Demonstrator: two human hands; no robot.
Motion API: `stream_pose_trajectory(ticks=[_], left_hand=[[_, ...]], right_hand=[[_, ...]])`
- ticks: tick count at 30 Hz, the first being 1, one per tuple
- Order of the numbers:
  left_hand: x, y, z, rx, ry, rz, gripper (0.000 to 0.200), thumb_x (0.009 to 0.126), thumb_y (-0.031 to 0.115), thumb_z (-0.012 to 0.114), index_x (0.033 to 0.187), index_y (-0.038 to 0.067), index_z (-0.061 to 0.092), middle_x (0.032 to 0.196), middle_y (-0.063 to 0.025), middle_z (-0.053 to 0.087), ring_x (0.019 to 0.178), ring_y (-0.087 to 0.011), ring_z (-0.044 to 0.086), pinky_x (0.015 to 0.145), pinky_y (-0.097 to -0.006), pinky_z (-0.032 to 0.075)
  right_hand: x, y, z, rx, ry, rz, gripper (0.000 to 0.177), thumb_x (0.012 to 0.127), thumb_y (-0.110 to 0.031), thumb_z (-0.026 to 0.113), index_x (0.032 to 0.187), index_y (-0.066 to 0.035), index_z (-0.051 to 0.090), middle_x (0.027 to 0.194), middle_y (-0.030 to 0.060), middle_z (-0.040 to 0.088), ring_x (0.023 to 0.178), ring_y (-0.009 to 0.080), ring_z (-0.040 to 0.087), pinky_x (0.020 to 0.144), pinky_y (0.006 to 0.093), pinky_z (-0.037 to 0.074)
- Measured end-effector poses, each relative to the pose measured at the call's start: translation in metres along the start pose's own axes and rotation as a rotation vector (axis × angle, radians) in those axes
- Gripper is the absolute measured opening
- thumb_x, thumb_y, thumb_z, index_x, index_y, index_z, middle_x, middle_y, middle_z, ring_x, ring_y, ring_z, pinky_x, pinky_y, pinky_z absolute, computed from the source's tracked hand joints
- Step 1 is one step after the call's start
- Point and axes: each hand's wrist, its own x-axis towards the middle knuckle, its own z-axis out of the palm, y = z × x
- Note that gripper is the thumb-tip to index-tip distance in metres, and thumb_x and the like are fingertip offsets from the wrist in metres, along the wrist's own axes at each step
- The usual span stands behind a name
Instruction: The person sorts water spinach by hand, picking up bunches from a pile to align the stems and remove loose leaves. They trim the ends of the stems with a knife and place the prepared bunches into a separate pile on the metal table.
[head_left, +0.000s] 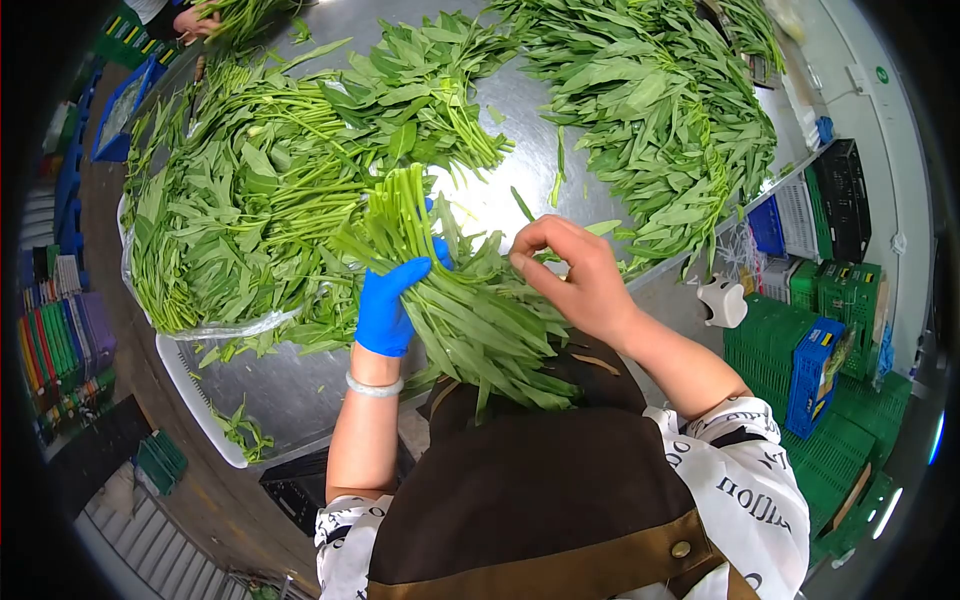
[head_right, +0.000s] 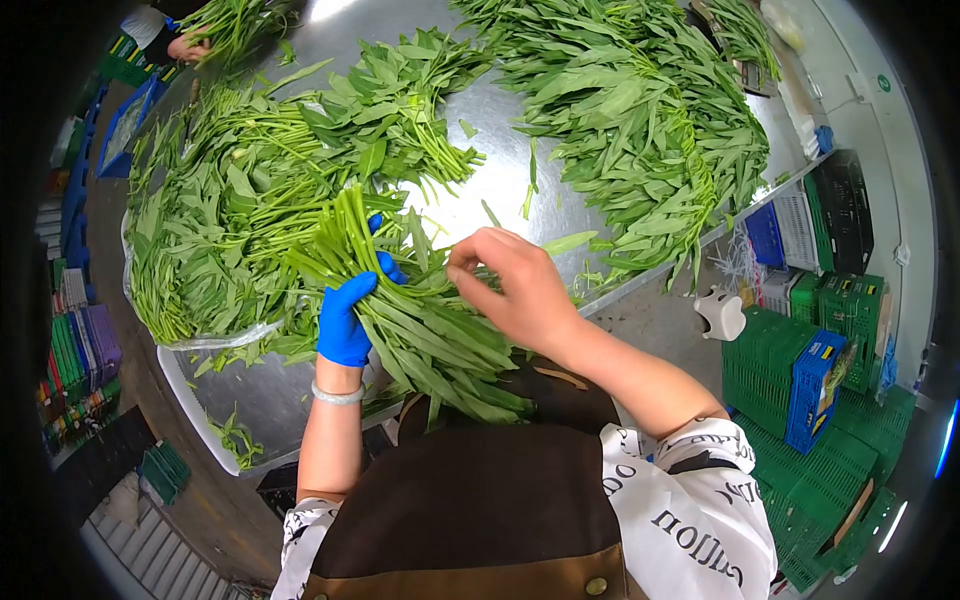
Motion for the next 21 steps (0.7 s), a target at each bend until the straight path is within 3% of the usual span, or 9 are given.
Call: stream_pose_trajectory(ticks=[3,7,8,9,10,16,17,20,21], left_hand=[[0.003,-0.002,0.002,-0.045,0.017,0.004,0.070,0.078,0.007,0.064,0.143,0.001,0.037,0.097,-0.0091,0.063,0.089,-0.0228,0.062,0.086,-0.0362,0.052],[0.004,-0.003,0.015,-0.059,0.029,-0.024,0.064,0.081,0.003,0.061,0.141,0.001,0.040,0.098,-0.0094,0.063,0.091,-0.0245,0.063,0.088,-0.0378,0.052],[0.004,-0.003,0.014,-0.049,0.026,-0.041,0.062,0.081,0.003,0.060,0.140,0.001,0.040,0.099,-0.0094,0.063,0.091,-0.0248,0.064,0.089,-0.0382,0.052],[0.004,-0.004,0.010,-0.036,-0.029,-0.007,0.039,0.083,0.000,0.061,0.121,-0.002,0.055,0.100,-0.0114,0.066,0.092,-0.0241,0.066,0.084,-0.0360,0.053],[0.003,-0.004,0.007,-0.017,-0.029,-0.011,0.037,0.083,0.001,0.061,0.119,-0.002,0.056,0.099,-0.0112,0.066,0.092,-0.0238,0.066,0.084,-0.0356,0.053],[0.000,-0.008,0.004,0.091,-0.092,-0.019,0.034,0.079,0.001,0.067,0.112,-0.002,0.060,0.097,-0.0101,0.068,0.090,-0.0213,0.066,0.082,-0.0327,0.053],[-0.002,-0.007,0.006,0.174,-0.013,-0.060,0.037,0.077,0.002,0.069,0.113,-0.001,0.060,0.096,-0.0092,0.068,0.089,-0.0209,0.065,0.082,-0.0321,0.052],[-0.001,-0.006,0.017,0.282,0.110,-0.038,0.034,0.077,0.004,0.068,0.109,-0.002,0.061,0.095,-0.0096,0.067,0.084,-0.0211,0.065,0.079,-0.0316,0.052],[0.002,-0.009,0.003,0.280,0.092,-0.047,0.044,0.077,0.005,0.068,0.119,-0.001,0.057,0.094,-0.0068,0.065,0.085,-0.0204,0.063,0.083,-0.0349,0.050]], right_hand=[[0.003,-0.010,0.000,-0.185,-0.099,-0.262,0.016,0.078,-0.011,0.072,0.088,-0.004,0.061,0.085,0.0063,0.061,0.080,0.0264,0.058,0.072,0.0371,0.047],[-0.001,-0.006,0.020,-0.473,-0.201,-0.368,0.019,0.076,-0.015,0.071,0.091,-0.008,0.062,0.082,0.0050,0.057,0.082,0.0266,0.053,0.073,0.0387,0.045],[0.000,-0.004,0.020,-0.431,-0.198,-0.358,0.018,0.078,-0.014,0.071,0.091,-0.008,0.061,0.082,0.0047,0.058,0.081,0.0249,0.054,0.072,0.0373,0.045],[0.001,-0.001,0.020,-0.388,-0.197,-0.352,0.017,0.079,-0.014,0.070,0.092,-0.007,0.061,0.083,0.0044,0.059,0.079,0.0233,0.055,0.070,0.0358,0.045],[0.003,0.001,0.019,-0.344,-0.200,-0.344,0.016,0.081,-0.013,0.069,0.093,-0.007,0.060,0.083,0.0041,0.060,0.078,0.0216,0.055,0.069,0.0343,0.045],[0.019,-0.006,-0.005,0.895,-0.291,0.575,0.014,0.095,-0.019,0.056,0.095,-0.006,0.058,0.083,0.0080,0.065,0.066,0.0105,0.056,0.056,0.0276,0.044],[0.020,-0.010,-0.006,0.969,-0.249,0.608,0.018,0.096,-0.021,0.055,0.101,-0.004,0.054,0.079,0.0117,0.062,0.060,0.0119,0.052,0.051,0.0245,0.040],[0.014,-0.006,-0.013,1.374,-0.157,0.360,0.019,0.097,-0.023,0.053,0.106,-0.006,0.054,0.080,0.0112,0.062,0.065,0.0167,0.055,0.053,0.0256,0.041],[0.014,-0.004,-0.021,1.505,-0.156,0.225,0.020,0.098,-0.023,0.052,0.109,-0.007,0.053,0.077,0.0121,0.060,0.063,0.0186,0.053,0.052,0.0262,0.040]])
